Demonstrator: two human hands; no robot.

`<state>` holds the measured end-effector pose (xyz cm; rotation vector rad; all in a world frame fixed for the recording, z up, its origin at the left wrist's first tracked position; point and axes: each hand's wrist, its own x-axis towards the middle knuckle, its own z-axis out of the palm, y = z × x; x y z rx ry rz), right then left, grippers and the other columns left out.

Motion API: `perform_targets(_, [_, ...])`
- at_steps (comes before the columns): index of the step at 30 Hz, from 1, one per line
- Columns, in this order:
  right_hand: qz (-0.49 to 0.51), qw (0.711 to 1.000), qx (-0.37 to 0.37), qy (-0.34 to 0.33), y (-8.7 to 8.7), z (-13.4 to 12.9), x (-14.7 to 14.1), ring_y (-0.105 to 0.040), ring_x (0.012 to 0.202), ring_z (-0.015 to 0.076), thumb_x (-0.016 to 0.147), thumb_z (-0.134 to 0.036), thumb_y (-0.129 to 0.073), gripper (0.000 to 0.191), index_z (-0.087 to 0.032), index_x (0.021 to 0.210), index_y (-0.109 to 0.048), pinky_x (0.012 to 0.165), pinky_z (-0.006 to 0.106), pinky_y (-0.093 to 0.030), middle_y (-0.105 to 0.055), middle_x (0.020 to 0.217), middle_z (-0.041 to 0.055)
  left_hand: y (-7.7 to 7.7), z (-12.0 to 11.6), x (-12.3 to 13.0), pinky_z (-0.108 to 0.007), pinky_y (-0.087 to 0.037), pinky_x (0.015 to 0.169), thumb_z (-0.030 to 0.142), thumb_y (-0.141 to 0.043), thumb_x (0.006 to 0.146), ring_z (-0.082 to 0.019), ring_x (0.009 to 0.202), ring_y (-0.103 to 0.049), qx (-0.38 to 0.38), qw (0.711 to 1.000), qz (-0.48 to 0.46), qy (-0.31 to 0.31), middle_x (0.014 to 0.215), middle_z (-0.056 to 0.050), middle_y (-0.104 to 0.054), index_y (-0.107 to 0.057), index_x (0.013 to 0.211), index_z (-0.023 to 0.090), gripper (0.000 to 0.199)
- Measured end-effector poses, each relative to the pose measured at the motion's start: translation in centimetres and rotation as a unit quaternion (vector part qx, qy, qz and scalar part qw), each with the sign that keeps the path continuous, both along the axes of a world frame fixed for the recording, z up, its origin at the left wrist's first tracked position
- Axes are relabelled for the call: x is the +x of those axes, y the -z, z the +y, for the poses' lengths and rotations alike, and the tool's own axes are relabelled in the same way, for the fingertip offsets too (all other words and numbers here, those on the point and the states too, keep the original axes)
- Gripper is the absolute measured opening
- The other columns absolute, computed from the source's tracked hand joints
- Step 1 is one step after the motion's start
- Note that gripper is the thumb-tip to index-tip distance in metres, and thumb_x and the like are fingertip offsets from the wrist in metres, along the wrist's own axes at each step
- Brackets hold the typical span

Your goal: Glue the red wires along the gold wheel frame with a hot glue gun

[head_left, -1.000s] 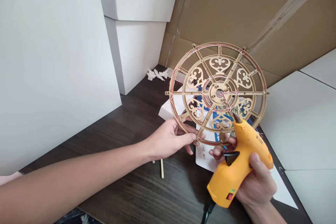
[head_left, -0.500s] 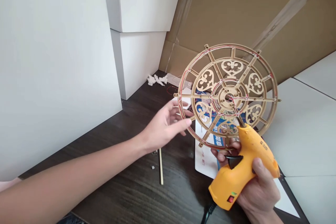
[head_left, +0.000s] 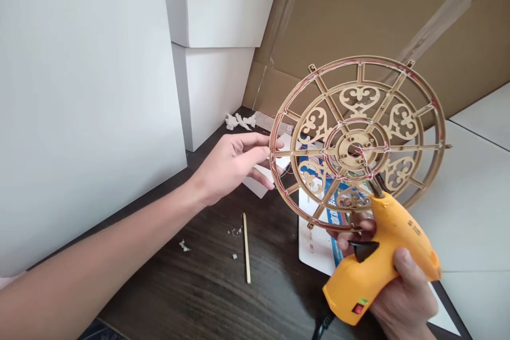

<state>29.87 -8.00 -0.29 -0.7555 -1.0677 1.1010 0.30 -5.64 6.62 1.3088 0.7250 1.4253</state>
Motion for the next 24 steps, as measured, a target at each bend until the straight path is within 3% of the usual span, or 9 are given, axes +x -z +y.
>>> perform_targets(8, [0.010,1.000,-0.009,-0.001,0.12,0.03,0.40,-0.062,0.071,0.0177,0.069,-0.046,-0.080,0.055,-0.023,0.117,-0.068,0.062,0.034,-0.059,-0.061,0.094,0.0064,-0.11,0.20,-0.61,-0.027,-0.065,0.057,0.032,-0.071,0.088,-0.016,0.088,-0.068,-0.002,1.000,0.012,-0.012,0.104,-0.008,-0.069,-0.075,0.104,0.013,0.025])
perform_targets(14, [-0.008,1.000,-0.008,0.003,-0.21,-0.19,0.20,-0.065,0.067,0.0200,0.072,-0.047,-0.078,0.049,-0.024,0.114,-0.068,0.058,0.035,-0.057,-0.063,0.093,0.0056,-0.04,0.28,-0.58,-0.025,-0.066,0.060,0.031,-0.070,0.089,-0.014,0.087,-0.066,0.004,0.999,0.031,-0.018,0.102,-0.007,-0.069,-0.074,0.104,0.012,0.024])
perform_targets(24, [-0.023,1.000,-0.005,0.005,-0.33,-0.16,0.26,-0.062,0.069,0.0181,0.070,-0.050,-0.080,0.053,-0.025,0.115,-0.068,0.061,0.036,-0.057,-0.064,0.097,0.0050,-0.16,0.19,-0.61,-0.036,-0.068,0.068,0.023,-0.065,0.088,-0.018,0.086,-0.069,0.011,0.995,0.095,-0.008,0.096,-0.008,-0.068,-0.065,0.101,0.009,0.019])
